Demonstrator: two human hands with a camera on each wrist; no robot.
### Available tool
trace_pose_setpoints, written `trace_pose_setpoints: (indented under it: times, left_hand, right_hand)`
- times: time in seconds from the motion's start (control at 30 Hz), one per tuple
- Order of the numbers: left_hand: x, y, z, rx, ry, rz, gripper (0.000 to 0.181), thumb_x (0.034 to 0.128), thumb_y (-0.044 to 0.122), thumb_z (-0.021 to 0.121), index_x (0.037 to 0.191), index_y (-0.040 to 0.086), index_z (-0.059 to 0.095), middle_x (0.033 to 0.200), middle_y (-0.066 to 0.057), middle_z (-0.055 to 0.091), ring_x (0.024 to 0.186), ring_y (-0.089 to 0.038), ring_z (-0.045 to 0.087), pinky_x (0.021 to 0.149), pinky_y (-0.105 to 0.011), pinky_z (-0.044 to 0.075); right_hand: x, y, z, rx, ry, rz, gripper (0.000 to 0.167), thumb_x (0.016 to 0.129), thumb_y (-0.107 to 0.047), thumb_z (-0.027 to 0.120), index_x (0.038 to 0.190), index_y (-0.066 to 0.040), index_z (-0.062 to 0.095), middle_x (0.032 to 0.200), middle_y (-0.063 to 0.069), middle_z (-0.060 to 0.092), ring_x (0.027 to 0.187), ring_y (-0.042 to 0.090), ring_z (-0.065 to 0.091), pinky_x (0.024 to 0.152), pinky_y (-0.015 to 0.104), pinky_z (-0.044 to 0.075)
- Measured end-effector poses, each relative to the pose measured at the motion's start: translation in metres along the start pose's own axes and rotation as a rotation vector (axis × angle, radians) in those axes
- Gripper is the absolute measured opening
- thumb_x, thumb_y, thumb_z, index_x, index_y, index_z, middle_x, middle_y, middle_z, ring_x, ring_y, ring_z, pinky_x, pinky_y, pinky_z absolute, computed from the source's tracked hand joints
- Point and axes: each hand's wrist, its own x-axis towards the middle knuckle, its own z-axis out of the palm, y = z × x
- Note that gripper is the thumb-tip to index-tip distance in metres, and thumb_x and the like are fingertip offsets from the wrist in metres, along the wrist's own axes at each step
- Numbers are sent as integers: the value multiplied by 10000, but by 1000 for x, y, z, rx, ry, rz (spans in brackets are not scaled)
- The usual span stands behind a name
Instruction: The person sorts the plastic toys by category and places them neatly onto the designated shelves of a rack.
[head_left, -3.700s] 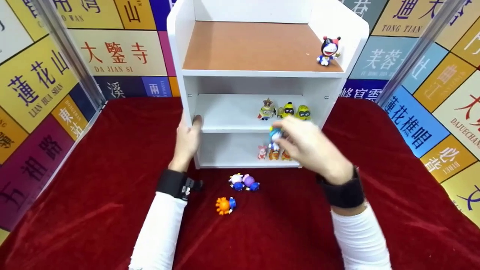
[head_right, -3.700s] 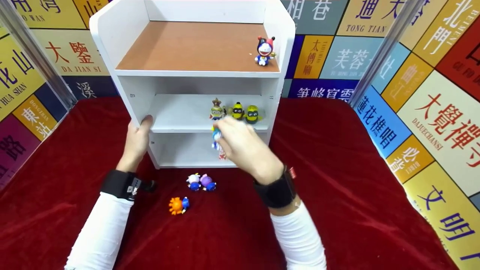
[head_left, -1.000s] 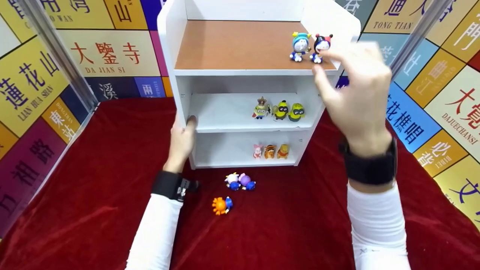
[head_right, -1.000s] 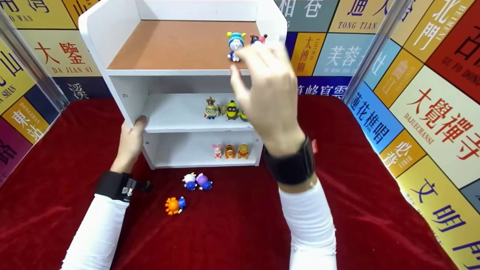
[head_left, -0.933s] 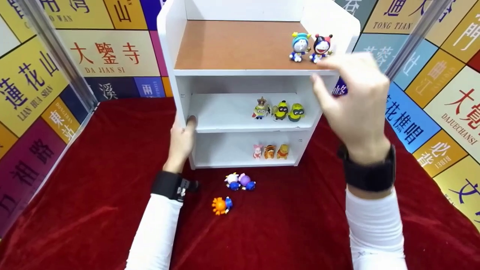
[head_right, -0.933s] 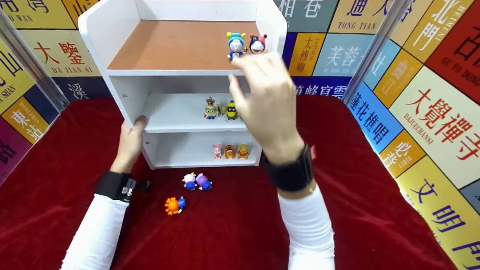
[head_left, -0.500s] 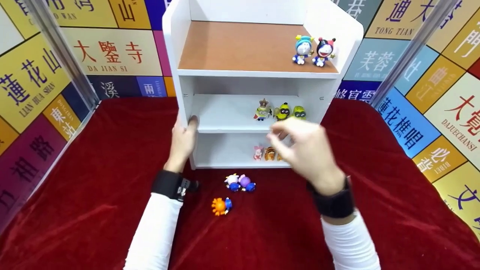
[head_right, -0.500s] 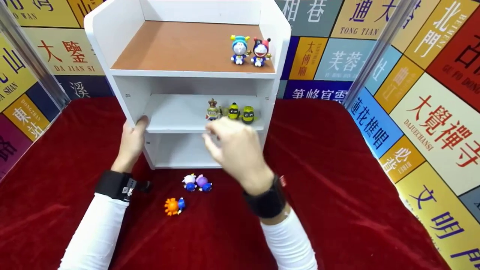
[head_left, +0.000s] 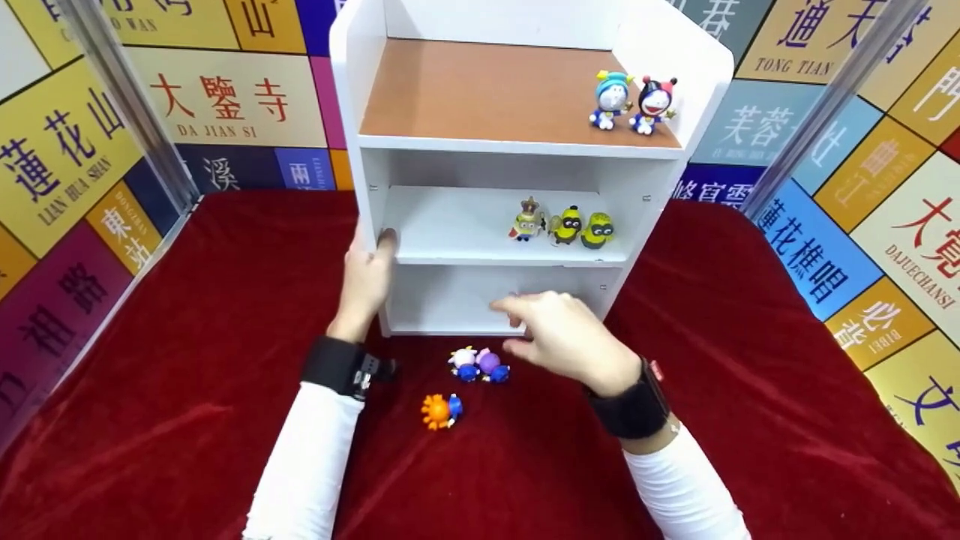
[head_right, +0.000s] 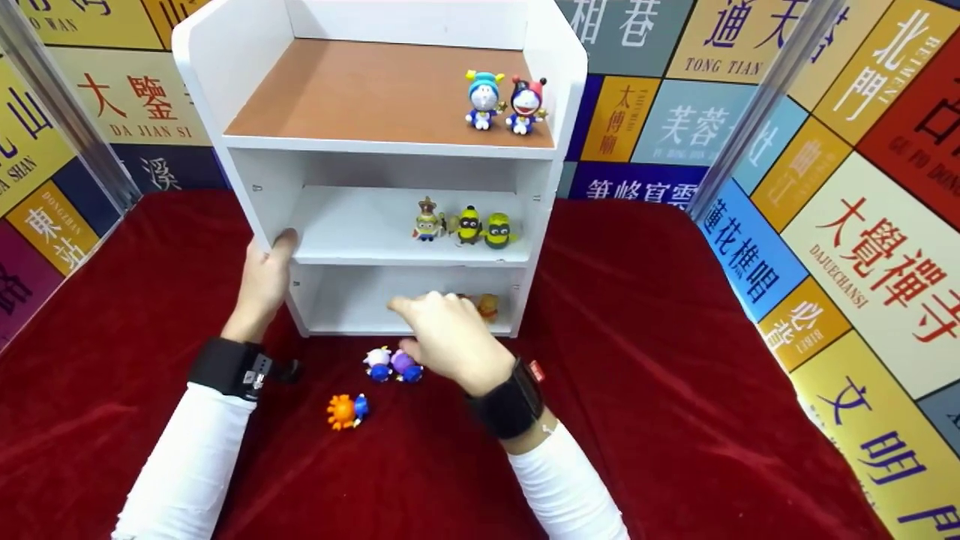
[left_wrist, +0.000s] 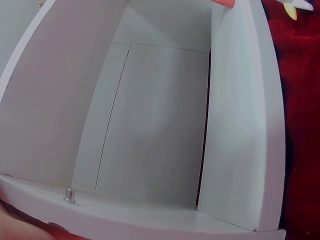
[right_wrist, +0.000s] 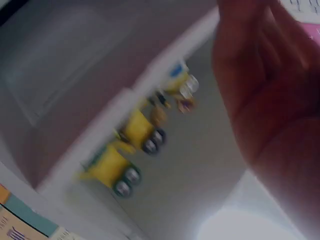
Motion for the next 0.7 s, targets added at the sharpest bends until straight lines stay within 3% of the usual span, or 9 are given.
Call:
trace_pose_setpoints:
  times: [0.17,0.27,0.33,0.5,0.7]
  left_hand:
    - [1,1,0,5,-4,5,607,1015,217,473,1588,129,294,1560,-193,432,1434,-322,432,1206,-504,342]
    - [0,2,0,5,-5,9,604,1014,213,472,1586,129,296,1559,-187,436,1425,-324,441,1193,-518,354]
    - [0,2,0,6,-5,11,605,1012,214,469,1585,124,297,1565,-186,427,1427,-324,438,1195,-519,353]
    - [1,4,1,7,0,13,611,1007,224,471,1585,122,301,1575,-181,413,1440,-309,423,1208,-494,340]
    - [-1,1,-1,-1,-8,0,628,1021,236,473,1601,126,258,1598,-161,382,1474,-293,379,1230,-469,310]
  right_hand:
    - [9,8,25,37,-311,44,478,855,-234,788,1293,-83,668,1098,106,751,910,245,705,837,425,595]
    - [13,10,39,60,-424,71,455,859,-258,789,1264,-80,682,1128,93,744,998,250,688,917,427,571]
    - [15,10,46,55,-449,73,384,853,-263,796,1175,-76,704,1020,78,739,907,218,663,849,400,568]
    - [16,12,55,71,-429,79,238,803,-193,829,917,-65,664,810,52,666,703,129,514,644,298,468]
    - [15,11,59,110,-446,94,243,764,-94,839,894,-71,635,802,45,658,690,115,502,612,256,431]
